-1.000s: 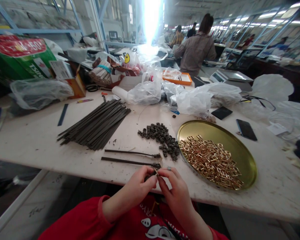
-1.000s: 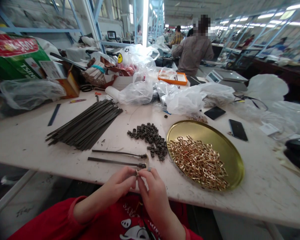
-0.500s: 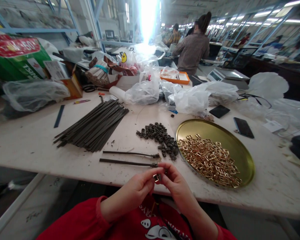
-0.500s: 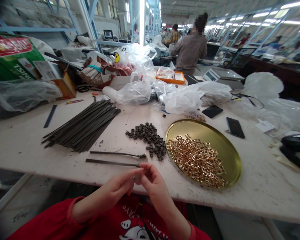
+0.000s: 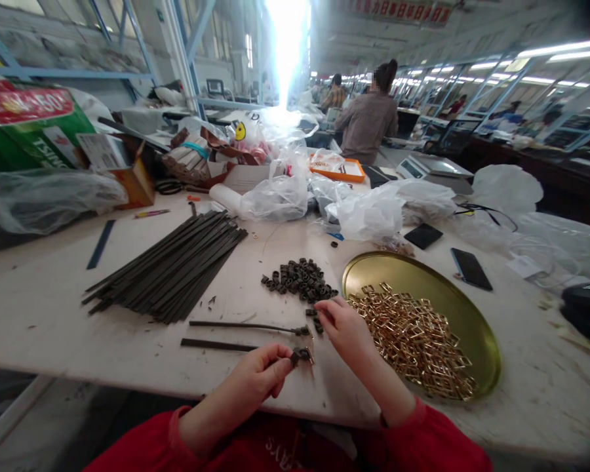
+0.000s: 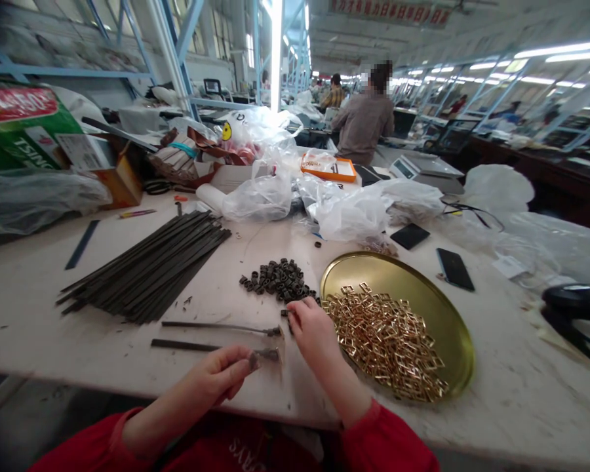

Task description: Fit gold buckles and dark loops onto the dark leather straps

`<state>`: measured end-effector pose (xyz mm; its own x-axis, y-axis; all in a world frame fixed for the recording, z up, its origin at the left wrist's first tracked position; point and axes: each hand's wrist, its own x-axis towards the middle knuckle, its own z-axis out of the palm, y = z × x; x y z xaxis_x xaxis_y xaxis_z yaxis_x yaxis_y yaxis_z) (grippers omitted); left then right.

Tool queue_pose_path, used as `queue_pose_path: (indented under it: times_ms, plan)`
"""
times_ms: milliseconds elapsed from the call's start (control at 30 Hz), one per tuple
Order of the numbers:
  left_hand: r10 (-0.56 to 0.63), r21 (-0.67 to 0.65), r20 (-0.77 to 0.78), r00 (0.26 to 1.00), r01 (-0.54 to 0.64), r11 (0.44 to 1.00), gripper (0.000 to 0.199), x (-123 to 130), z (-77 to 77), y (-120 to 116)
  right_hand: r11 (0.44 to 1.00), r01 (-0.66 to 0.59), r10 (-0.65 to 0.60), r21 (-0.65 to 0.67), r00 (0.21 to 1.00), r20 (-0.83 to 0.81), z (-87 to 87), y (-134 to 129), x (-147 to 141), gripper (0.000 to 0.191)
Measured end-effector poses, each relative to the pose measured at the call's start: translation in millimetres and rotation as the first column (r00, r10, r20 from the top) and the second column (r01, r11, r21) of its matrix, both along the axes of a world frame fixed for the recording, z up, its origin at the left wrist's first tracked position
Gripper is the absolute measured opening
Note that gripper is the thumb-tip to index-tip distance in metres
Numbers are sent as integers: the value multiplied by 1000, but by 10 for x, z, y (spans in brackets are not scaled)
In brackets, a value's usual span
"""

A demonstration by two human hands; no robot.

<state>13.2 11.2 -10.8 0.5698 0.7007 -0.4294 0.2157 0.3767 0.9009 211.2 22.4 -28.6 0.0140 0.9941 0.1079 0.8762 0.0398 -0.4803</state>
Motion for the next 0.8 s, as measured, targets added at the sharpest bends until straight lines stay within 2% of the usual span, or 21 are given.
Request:
queue_pose_path:
  times_ms: [33,100,233,533,667,800]
  plan:
    - [10,12,-7,1000,-10,1000,27,6,7,13,999,-28,32,-23,978,204,-1,102,7,19]
    - [17,32,-17,1000,-17,999,26,7,14,35,996,-57,80,-69,911,404,-21,249,-30,18]
    - [37,69,-34,999,-35,997,25,-14,-3,70,993,-89,113,-75,880,461,-80,329,-123,18]
    - [47,142,-69,997,-36,989,26,-15,-93,87,982,-175,186,-65,877,443,-104,230,-44,12]
    - [61,139,-88,994,-49,989,27,-20,-78,84,980,-192,195,-45,910,367,-148,161,-53,11]
    - [79,188,-124,989,-55,981,30,-12,-54,106,990,-144,141,-5,964,227,-136,171,-51,13]
